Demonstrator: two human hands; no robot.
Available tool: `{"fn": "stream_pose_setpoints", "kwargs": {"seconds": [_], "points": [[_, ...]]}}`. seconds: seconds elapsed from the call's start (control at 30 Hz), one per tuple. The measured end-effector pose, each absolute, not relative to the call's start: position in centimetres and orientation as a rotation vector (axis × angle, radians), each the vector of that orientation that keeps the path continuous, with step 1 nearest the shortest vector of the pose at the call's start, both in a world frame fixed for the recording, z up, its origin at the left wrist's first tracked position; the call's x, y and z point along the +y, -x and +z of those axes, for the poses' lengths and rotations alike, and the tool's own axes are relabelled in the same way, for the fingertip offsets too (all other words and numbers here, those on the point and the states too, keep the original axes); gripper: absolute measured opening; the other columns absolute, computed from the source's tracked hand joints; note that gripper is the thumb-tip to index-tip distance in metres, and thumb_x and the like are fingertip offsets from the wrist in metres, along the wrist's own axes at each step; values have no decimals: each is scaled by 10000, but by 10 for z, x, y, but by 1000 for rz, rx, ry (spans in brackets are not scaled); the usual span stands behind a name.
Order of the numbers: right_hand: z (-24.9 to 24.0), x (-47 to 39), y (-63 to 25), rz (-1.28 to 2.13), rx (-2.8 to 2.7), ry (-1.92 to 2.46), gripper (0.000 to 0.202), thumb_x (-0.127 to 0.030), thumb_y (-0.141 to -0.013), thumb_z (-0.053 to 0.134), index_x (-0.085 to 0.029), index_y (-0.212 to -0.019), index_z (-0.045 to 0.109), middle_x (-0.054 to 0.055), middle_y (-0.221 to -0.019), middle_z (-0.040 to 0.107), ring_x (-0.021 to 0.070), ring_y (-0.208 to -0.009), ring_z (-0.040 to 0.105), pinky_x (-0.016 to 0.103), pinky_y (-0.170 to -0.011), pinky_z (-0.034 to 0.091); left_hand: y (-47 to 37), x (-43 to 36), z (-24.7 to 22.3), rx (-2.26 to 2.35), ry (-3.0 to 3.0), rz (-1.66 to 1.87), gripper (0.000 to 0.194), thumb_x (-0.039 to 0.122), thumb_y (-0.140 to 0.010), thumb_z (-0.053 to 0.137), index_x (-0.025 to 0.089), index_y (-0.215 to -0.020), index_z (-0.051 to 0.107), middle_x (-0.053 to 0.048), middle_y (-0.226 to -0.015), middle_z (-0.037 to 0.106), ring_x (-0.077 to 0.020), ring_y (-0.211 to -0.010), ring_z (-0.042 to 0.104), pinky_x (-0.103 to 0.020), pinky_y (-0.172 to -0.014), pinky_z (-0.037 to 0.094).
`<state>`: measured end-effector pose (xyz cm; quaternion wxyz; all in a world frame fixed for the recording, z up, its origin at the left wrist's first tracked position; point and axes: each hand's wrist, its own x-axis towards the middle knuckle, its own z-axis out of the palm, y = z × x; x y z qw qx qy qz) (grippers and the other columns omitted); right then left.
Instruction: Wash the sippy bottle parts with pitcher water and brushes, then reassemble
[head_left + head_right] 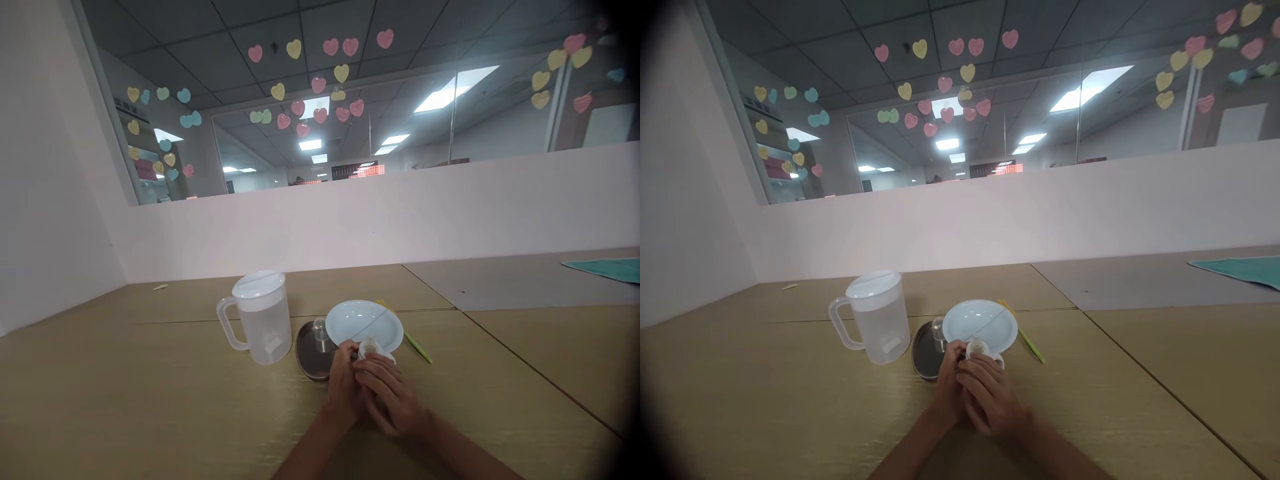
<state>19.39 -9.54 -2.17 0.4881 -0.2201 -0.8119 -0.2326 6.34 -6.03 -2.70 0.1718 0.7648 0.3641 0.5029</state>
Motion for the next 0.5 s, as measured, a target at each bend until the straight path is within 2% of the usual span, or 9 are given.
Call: {"fn": "stream_pose_setpoints", "kwargs": {"seconds": [0.1, 0.2, 0.33, 0.5], "points": [[-20, -95, -194, -559, -1988, 520, 430, -67, -709, 478, -149, -1129, 519, 126, -1085, 617, 239, -1112, 522, 420, -896, 488, -62, -60, -26, 1085, -2171, 1395, 299, 332, -739, 531, 206, -1004, 475, -79, -925, 605, -218, -847, 569, -350, -751, 473], [-18, -92, -197, -628, -1981, 491, 431, -79, -712, 488, -153, -1135, 523, 126, -1094, 609, 247, -1114, 517, 445, -907, 475, -59, -60, -25, 1019, -2291, 1400, 288, 306, -765, 496, 208, -1036, 495, -91, -994, 597, -232, -920, 560, -370, -814, 456], [-16, -87, -202, -693, -1795, 646, 419, -131, -742, 499, -186, -1156, 518, 117, -1113, 589, 256, -1087, 524, 499, -919, 434, -57, -61, -25, 885, -2385, 1444, 400, 301, -794, 490, 193, -1177, 444, -103, -1116, 559, -235, -1025, 524, -405, -896, 421], [-15, -81, -205, -579, -1710, 884, 488, -176, -798, 468, -187, -1283, 415, 122, -1219, 516, 273, -1156, 455, 539, -972, 350, -61, -64, -18, 969, -2368, 1404, 438, 354, -787, 537, 194, -1187, 456, -95, -1077, 576, -215, -974, 539, -404, -875, 426]]}}
